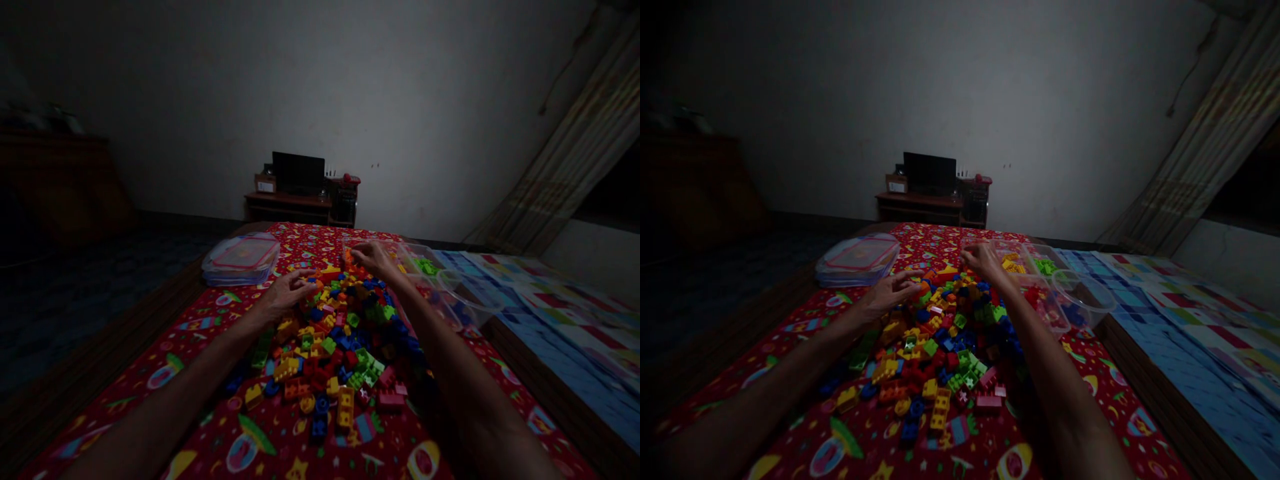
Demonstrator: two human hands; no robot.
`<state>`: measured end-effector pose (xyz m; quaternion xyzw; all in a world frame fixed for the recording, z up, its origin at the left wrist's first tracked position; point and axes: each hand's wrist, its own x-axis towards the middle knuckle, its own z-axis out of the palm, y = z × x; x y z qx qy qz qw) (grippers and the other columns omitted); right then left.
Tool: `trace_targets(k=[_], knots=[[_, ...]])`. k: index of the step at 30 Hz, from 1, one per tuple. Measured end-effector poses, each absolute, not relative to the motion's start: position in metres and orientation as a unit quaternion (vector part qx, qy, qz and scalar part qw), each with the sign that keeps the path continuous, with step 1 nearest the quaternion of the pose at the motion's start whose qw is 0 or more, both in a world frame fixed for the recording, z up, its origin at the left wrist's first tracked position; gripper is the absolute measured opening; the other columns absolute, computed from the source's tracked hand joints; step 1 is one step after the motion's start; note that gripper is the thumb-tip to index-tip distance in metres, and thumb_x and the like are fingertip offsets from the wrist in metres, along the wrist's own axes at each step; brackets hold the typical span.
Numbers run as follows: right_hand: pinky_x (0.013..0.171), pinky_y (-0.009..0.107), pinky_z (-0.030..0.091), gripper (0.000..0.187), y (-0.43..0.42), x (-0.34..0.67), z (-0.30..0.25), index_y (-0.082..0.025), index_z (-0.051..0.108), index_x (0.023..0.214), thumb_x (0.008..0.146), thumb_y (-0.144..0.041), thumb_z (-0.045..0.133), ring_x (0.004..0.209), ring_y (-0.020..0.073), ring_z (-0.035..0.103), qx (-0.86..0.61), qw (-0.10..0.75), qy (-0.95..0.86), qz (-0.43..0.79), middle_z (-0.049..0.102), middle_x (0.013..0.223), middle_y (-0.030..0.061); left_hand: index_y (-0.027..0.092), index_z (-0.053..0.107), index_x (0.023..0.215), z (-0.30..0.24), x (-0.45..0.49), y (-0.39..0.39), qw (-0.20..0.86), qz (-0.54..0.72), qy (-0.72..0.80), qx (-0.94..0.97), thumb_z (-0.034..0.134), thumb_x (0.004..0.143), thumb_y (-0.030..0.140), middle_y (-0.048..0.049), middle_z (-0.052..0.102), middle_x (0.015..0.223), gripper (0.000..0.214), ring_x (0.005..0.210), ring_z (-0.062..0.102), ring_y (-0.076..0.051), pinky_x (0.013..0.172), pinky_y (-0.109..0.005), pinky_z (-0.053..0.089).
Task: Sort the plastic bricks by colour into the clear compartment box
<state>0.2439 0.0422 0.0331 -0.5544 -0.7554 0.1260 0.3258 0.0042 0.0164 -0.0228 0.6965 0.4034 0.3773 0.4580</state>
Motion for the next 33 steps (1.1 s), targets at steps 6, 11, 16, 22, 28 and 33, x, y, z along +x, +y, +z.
trace_targets(k=[6, 11, 16, 22, 28, 33], knots=[[0.067, 0.023, 0.044, 0.035, -0.010, 0.212, 0.021, -0.018, 0.065, 0.114, 0.081, -0.028, 0.059, 0.076, 0.0141, 0.062, -0.426, 0.272, -0.839, 0.202, 0.071, 0.089, 0.0052, 0.015, 0.047, 0.126, -0.027, 0.006, 0.016, 0.453, 0.378, 0.398, 0.703, 0.064, 0.069, 0.057, 0.0019, 0.061, 0.067, 0.074, 0.056, 0.058, -0.014, 0.053, -0.025, 0.046], [0.057, 0.020, 0.035, 0.020, -0.028, 0.205, 0.024, -0.014, 0.071, 0.095, 0.080, -0.019, 0.057, 0.060, 0.0090, 0.052, -0.427, 0.240, -0.860, 0.143, 0.065, 0.072, 0.0019, 0.015, 0.049, 0.126, -0.027, 0.010, 0.012, 0.457, 0.364, 0.387, 0.713, 0.061, 0.073, 0.057, 0.0012, 0.062, 0.069, 0.069, 0.056, 0.059, -0.013, 0.054, -0.024, 0.046], [0.053, 0.020, 0.028, 0.016, -0.017, 0.219, 0.029, -0.013, 0.070, 0.084, 0.079, -0.018, 0.056, 0.055, 0.0072, 0.045, -0.487, 0.220, -0.839, 0.105, 0.059, 0.063, -0.0008, 0.014, 0.064, 0.102, -0.018, 0.004, 0.016, 0.378, 0.385, 0.405, 0.738, 0.051, 0.075, 0.064, -0.0043, 0.067, 0.077, 0.058, 0.065, 0.063, -0.018, 0.060, -0.029, 0.051], [0.053, 0.023, 0.026, 0.021, 0.037, 0.250, 0.059, -0.011, 0.066, 0.071, 0.082, -0.026, 0.056, 0.055, 0.0100, 0.043, -0.611, 0.263, -0.747, 0.002, 0.056, 0.058, 0.0018, 0.017, 0.070, 0.085, -0.014, -0.016, 0.029, 0.236, 0.369, 0.436, 0.786, 0.060, 0.069, 0.049, -0.0044, 0.072, 0.087, 0.037, 0.078, 0.065, -0.022, 0.071, -0.031, 0.051], [0.054, 0.024, 0.025, 0.024, 0.035, 0.242, 0.054, -0.012, 0.065, 0.073, 0.086, -0.025, 0.050, 0.055, 0.0109, 0.042, -0.606, 0.246, -0.755, -0.047, 0.056, 0.061, 0.0040, 0.020, 0.065, 0.063, -0.023, -0.015, 0.031, 0.205, 0.222, 0.444, 0.844, 0.064, 0.062, 0.037, -0.0004, 0.067, 0.064, 0.017, 0.063, 0.061, -0.018, 0.058, -0.025, 0.045], [0.053, 0.026, 0.021, 0.025, -0.027, 0.199, 0.013, -0.015, 0.067, 0.071, 0.086, -0.027, 0.051, 0.053, 0.0095, 0.040, -0.495, 0.163, -0.854, 0.011, 0.056, 0.060, 0.0022, 0.021, 0.059, 0.074, -0.037, -0.012, 0.027, 0.102, 0.222, 0.459, 0.855, 0.067, 0.063, 0.035, -0.0018, 0.063, 0.072, 0.019, 0.066, 0.057, -0.020, 0.057, -0.027, 0.041]])
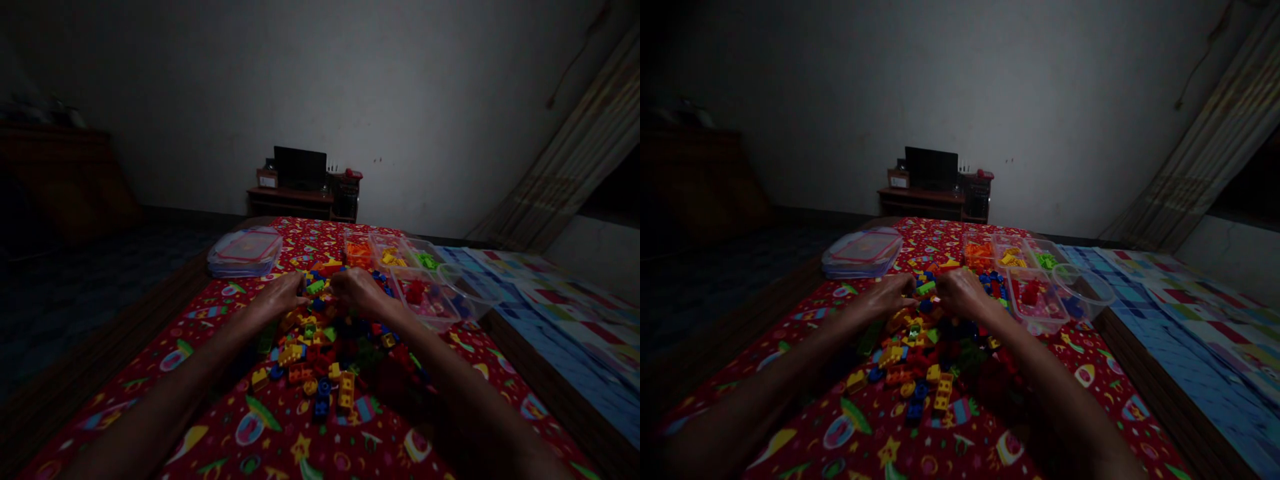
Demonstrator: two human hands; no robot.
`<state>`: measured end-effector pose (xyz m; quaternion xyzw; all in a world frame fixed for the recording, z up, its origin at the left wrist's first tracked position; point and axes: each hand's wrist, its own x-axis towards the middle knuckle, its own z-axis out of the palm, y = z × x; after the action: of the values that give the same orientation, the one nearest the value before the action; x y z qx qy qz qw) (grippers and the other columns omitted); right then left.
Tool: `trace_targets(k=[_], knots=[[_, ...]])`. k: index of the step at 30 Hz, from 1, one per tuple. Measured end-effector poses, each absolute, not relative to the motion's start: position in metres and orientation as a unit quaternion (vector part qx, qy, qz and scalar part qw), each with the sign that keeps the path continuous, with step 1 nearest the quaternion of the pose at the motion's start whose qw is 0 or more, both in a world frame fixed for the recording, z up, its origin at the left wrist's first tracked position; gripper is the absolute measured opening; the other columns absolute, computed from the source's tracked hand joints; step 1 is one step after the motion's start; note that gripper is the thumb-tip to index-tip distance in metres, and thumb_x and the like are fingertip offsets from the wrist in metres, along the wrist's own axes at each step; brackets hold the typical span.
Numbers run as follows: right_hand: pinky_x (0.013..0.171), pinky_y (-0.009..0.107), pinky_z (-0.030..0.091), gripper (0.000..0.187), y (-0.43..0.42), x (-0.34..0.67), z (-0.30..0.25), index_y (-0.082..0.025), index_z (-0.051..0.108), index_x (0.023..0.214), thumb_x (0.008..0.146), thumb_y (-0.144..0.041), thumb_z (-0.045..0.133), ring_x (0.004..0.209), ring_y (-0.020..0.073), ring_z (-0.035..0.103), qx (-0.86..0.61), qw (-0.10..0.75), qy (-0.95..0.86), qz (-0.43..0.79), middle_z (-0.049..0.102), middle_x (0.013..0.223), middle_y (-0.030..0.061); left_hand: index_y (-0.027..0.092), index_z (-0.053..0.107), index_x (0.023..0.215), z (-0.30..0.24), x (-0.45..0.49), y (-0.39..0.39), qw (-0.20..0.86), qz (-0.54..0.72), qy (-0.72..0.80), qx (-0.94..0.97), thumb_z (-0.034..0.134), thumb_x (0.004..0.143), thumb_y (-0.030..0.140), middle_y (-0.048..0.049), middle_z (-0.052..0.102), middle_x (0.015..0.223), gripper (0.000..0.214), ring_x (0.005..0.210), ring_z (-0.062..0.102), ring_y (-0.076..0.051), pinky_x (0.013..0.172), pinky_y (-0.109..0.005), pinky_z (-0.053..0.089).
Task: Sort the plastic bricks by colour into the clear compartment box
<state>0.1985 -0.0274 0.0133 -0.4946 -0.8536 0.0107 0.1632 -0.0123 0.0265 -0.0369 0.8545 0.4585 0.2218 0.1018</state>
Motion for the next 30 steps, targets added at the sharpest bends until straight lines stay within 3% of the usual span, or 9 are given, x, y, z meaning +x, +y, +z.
trace_targets(k=[7, 11, 19, 23, 30], knots=[[0.055, 0.027, 0.024, 0.015, -0.061, 0.175, -0.020, -0.016, 0.067, 0.076, 0.083, -0.025, 0.057, 0.061, 0.0139, 0.048, -0.467, 0.105, -0.876, -0.062, 0.063, 0.072, 0.0074, 0.019, 0.055, 0.091, -0.042, -0.005, 0.018, 0.094, 0.237, 0.405, 0.878, 0.057, 0.070, 0.025, -0.0047, 0.063, 0.089, 0.022, 0.084, 0.059, -0.022, 0.074, -0.031, 0.045], [0.059, 0.027, 0.028, 0.015, -0.062, 0.175, -0.025, -0.014, 0.067, 0.080, 0.084, -0.022, 0.054, 0.067, 0.0158, 0.051, -0.483, 0.127, -0.863, -0.073, 0.064, 0.077, 0.0102, 0.019, 0.056, 0.098, -0.032, -0.003, 0.018, 0.128, 0.247, 0.448, 0.850, 0.058, 0.065, 0.023, -0.0036, 0.064, 0.084, 0.034, 0.078, 0.062, -0.022, 0.069, -0.030, 0.047], [0.051, 0.023, 0.022, 0.023, -0.046, 0.199, -0.001, -0.012, 0.062, 0.064, 0.080, -0.019, 0.048, 0.052, 0.0079, 0.038, -0.553, 0.203, -0.802, 0.102, 0.048, 0.056, -0.0013, 0.018, 0.056, 0.109, -0.020, 0.000, 0.022, 0.214, 0.358, 0.461, 0.783, 0.063, 0.063, 0.037, 0.0002, 0.064, 0.076, 0.050, 0.065, 0.064, -0.019, 0.064, -0.032, 0.051], [0.049, 0.024, 0.018, 0.025, -0.034, 0.225, 0.003, -0.012, 0.057, 0.057, 0.078, -0.016, 0.045, 0.049, 0.0070, 0.032, -0.609, 0.185, -0.762, 0.119, 0.040, 0.051, -0.0030, 0.019, 0.059, 0.106, -0.022, 0.002, 0.020, 0.204, 0.376, 0.448, 0.785, 0.062, 0.067, 0.044, -0.0015, 0.066, 0.075, 0.046, 0.067, 0.064, -0.020, 0.064, -0.032, 0.051], [0.054, 0.025, 0.022, 0.021, -0.040, 0.240, 0.011, -0.013, 0.066, 0.073, 0.082, -0.016, 0.047, 0.056, 0.0102, 0.041, -0.632, 0.226, -0.741, -0.013, 0.057, 0.064, 0.0032, 0.017, 0.063, 0.104, -0.022, 0.003, 0.018, 0.173, 0.380, 0.423, 0.804, 0.056, 0.073, 0.045, -0.0028, 0.069, 0.074, 0.042, 0.068, 0.064, -0.019, 0.065, -0.030, 0.050]])
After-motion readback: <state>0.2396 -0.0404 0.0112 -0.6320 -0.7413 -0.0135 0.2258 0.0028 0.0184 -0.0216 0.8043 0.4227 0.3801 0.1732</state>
